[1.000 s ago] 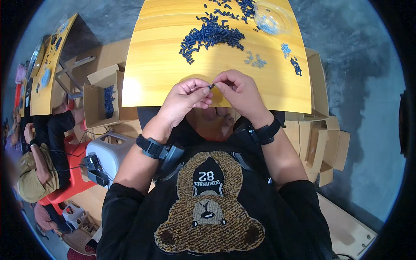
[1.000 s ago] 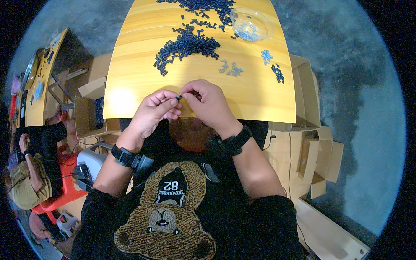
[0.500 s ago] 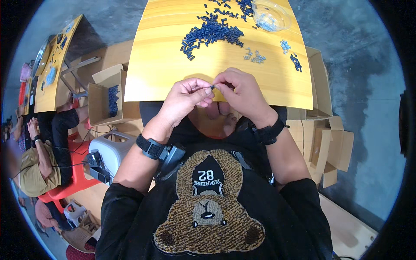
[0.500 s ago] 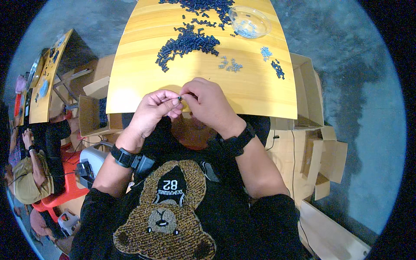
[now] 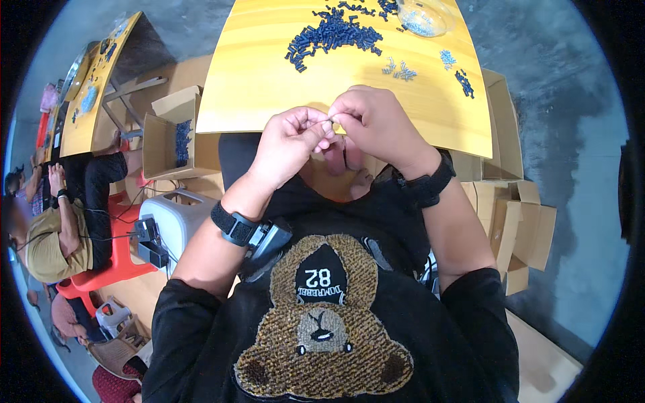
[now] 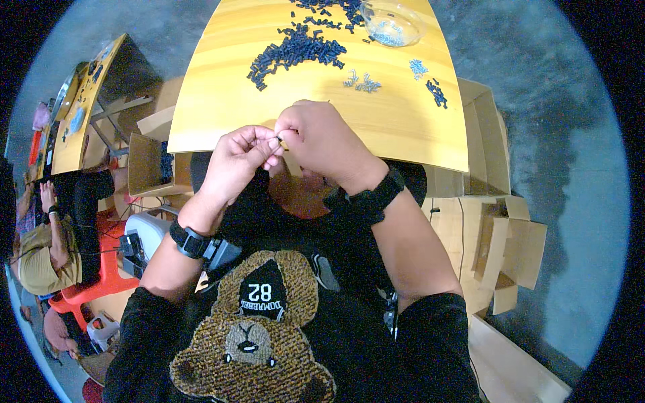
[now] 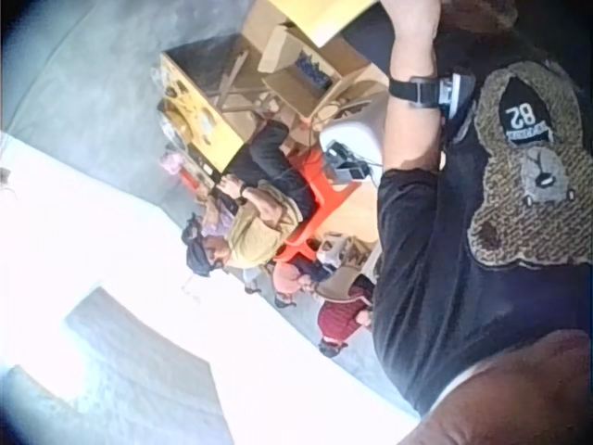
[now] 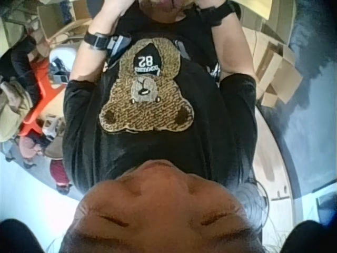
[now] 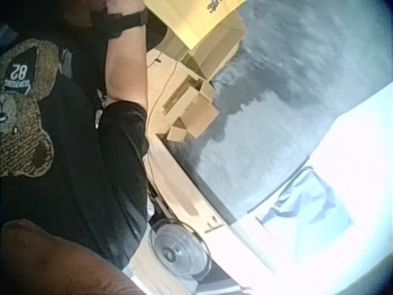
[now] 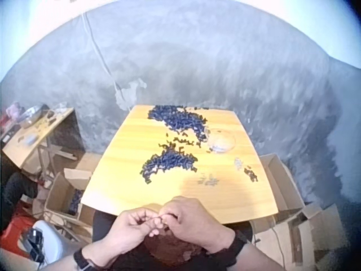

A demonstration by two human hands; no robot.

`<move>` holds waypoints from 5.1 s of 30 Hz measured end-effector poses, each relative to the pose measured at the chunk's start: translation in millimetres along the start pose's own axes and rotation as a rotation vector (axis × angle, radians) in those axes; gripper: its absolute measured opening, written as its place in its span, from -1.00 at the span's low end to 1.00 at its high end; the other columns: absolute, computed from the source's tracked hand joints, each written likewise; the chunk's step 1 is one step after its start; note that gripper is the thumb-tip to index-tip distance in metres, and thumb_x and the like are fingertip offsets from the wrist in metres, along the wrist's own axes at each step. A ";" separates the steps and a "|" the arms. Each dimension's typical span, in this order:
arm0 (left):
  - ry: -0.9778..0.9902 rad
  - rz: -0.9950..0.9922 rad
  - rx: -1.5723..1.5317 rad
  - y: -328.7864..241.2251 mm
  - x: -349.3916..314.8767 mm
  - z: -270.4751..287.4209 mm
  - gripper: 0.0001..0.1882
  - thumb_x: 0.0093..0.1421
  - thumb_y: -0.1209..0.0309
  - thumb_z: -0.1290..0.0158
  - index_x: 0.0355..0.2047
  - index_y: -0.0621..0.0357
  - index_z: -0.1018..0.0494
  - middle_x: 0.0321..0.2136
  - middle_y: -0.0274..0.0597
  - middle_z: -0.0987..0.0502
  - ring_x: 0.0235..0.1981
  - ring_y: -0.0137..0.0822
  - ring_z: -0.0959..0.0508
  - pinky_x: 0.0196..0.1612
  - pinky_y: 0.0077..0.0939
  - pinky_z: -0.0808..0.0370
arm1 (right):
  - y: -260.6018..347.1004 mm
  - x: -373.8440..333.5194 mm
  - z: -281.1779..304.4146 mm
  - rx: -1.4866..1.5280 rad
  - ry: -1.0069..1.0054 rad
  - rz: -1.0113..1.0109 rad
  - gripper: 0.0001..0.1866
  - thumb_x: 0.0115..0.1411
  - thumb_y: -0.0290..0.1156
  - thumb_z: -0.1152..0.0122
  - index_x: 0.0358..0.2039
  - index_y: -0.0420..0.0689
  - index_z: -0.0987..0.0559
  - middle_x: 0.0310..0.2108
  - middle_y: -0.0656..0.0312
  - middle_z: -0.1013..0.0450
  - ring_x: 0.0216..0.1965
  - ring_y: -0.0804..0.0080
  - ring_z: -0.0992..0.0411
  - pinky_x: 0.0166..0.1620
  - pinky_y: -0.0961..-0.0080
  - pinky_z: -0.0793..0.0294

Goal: Assembling small plastic components at a workshop table.

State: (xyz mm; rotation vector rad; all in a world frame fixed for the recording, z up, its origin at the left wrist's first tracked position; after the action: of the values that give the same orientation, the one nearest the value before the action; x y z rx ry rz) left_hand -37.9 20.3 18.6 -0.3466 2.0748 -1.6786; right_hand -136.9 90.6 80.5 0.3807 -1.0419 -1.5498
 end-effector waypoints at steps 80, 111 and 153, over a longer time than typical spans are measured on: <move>-0.061 0.427 -0.657 95.6 -9.7 -27.5 -0.82 0.25 0.38 0.12 -0.21 0.17 -0.40 -0.30 -0.25 -0.49 -0.27 -0.43 -0.49 -0.15 -0.52 -0.42 | -18.2 -49.1 -34.7 -0.369 -0.131 -0.064 -0.85 -0.17 -0.55 -0.10 -0.52 -0.17 -0.35 -0.48 0.09 -0.27 -0.34 0.08 -0.29 -0.29 0.25 -0.32; -0.237 0.329 -0.752 92.7 -10.1 -24.4 -0.90 0.19 0.46 0.05 -0.34 0.20 -0.43 -0.39 -0.25 -0.48 -0.36 -0.39 -0.46 -0.24 -0.47 -0.41 | -21.0 -59.4 -35.6 -0.377 -0.253 -0.039 -0.90 -0.14 -0.49 -0.19 -0.63 -0.17 -0.44 -0.54 0.17 -0.34 -0.41 0.17 -0.34 -0.35 0.33 -0.36; 0.032 0.363 -0.654 72.5 -20.3 -0.3 -0.81 0.15 0.43 -0.01 -0.23 0.24 -0.43 -0.29 -0.17 -0.52 -0.28 -0.33 -0.53 -0.18 -0.46 -0.49 | 3.4 -40.1 -40.4 -0.252 -0.084 -0.004 -0.80 -0.15 -0.53 -0.20 -0.43 -0.20 -0.47 -0.52 0.11 -0.36 -0.42 0.17 -0.37 -0.34 0.36 -0.37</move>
State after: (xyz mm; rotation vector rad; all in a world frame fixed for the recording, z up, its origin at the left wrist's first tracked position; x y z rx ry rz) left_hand -14.4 46.6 -48.0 -0.1230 2.4856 -0.7800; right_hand -94.1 111.2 48.9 0.1444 -0.8955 -1.6895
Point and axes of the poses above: each hand's wrist, its own x-axis towards the middle knuckle, its own z-axis out of the back of the hand, y = z × x, the point moved 7 cm from there along x, towards the middle knuckle
